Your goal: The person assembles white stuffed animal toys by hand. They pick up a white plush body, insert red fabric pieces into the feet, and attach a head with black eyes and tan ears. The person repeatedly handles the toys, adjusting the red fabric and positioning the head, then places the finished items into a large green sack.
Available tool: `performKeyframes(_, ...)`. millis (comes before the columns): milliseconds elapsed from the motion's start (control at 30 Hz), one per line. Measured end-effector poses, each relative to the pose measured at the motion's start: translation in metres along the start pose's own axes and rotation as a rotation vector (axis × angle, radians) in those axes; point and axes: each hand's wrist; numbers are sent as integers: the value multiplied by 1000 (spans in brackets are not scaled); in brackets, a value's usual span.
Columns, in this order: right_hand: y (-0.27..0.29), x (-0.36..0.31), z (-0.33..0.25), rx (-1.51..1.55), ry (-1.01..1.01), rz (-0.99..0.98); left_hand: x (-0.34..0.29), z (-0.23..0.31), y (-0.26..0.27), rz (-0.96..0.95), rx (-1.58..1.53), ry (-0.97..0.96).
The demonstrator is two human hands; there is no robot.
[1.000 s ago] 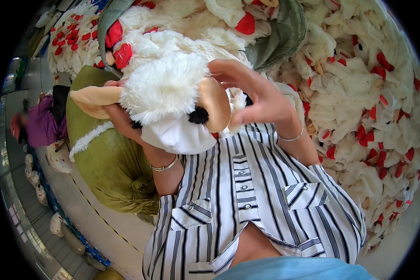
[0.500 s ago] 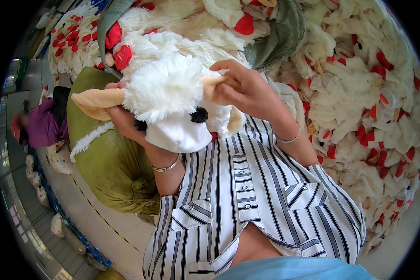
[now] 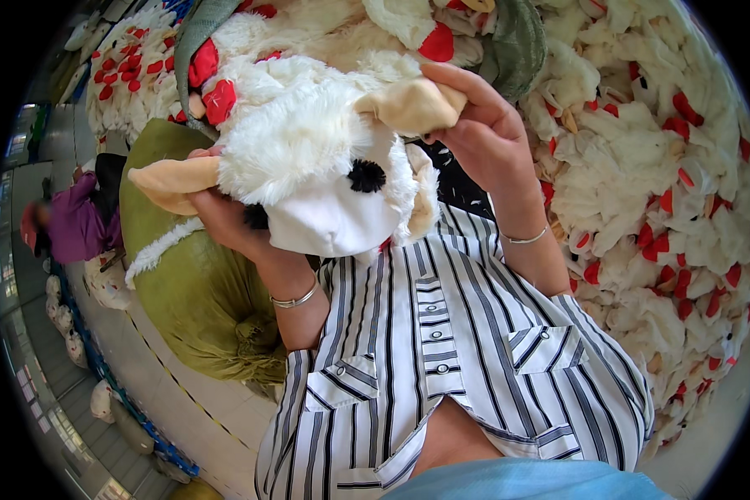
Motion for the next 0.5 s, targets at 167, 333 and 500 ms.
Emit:
performKeyframes(167, 2, -1, 16, -477, 3, 109, 4, -19, 7, -86, -159, 196)
performKeyframes(333, 17, 3, 17, -443, 138, 105, 11, -7, 5, -43, -405, 435)
performKeyframes(500, 21, 7, 15, -414, 207, 94, 20, -10, 7, -61, -536, 591)
Point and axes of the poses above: each hand's wrist, its own x-axis towards the middle knuckle, its own y-axis out of the back of the hand, z = x × y, and after that the axes turned 15 degrees about x, right-handed
